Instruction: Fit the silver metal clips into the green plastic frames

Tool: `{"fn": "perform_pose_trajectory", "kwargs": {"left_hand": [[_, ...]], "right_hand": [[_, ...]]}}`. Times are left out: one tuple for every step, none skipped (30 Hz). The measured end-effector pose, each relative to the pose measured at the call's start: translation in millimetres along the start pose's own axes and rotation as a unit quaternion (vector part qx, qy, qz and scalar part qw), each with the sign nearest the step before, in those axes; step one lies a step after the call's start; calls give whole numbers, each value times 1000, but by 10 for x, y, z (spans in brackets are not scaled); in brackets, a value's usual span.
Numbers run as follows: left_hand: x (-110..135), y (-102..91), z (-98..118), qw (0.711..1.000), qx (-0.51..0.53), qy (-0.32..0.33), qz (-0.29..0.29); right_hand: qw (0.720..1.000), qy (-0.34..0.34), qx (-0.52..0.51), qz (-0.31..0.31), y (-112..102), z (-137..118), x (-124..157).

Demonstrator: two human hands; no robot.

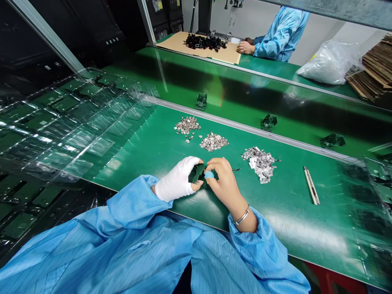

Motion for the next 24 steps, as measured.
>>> {"fn": "perform_pose_trajectory", "kwargs": {"left_hand": [[7,2,12,1000,-16,13,2],[13,3,25,999,-32,26,2],[17,1,39,998,-44,37,4],[19,-4,51,998,-48,43,4],[18,-10,61,998,-42,44,3],[15,-18,67,999,-30,39,1],[11,-24,69,999,-14,29,-1],[6,-26,69,1000,2,17,-3],[1,-25,68,1000,16,5,-5],[-5,-22,68,1000,27,-2,-4],[-11,-17,69,999,34,-3,1],[-18,-12,72,999,37,1,10],[-26,-7,73,999,37,8,20],[-35,-3,71,999,33,15,31],[-46,-1,65,999,27,19,42],[-59,1,56,998,19,19,50],[-75,2,45,998,10,13,54],[-93,2,34,999,3,6,53],[-111,-1,28,999,-5,-1,51],[-129,-4,27,999,-13,-5,46],[-145,-8,30,999,-20,-7,41],[-158,-11,35,999,-26,-7,37],[-166,-13,42,999,-32,-5,36],[-170,-11,49,998,-42,-3,36]], "right_hand": [[1000,0,-2,2,-3,-2,-1],[1000,0,-3,3,-7,-5,-2],[1000,0,-5,5,-10,-8,-2],[1000,2,-10,7,-12,-12,-2],[1000,5,-17,9,-13,-15,-2],[1000,9,-26,10,-13,-17,-3],[999,14,-36,13,-12,-18,-4],[999,19,-45,16,-10,-18,-6],[998,23,-54,19,-7,-18,-7],[998,26,-60,23,-4,-17,-9],[997,30,-64,26,-2,-16,-10],[997,33,-66,29,0,-14,-10],[997,36,-66,32,3,-14,-9],[997,38,-66,34,5,-15,-7],[997,39,-64,35,7,-18,-3],[997,40,-63,35,9,-24,1],[997,40,-62,35,11,-31,5],[997,40,-62,33,13,-38,9],[997,42,-62,31,15,-44,11],[997,44,-62,30,15,-49,14],[997,47,-61,29,15,-52,16],[997,49,-59,27,18,-55,18],[997,51,-58,25,22,-56,22],[997,52,-55,24,28,-57,27]]}}
Point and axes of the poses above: each hand's wrist, its own x-axis away from the middle knuckle, its own y-axis out of the palm, z = x × y, the point moved 5 cm from there along -x, towards the middle knuckle, and after that the axes turned 15 degrees about x, right-handed, at the moved point
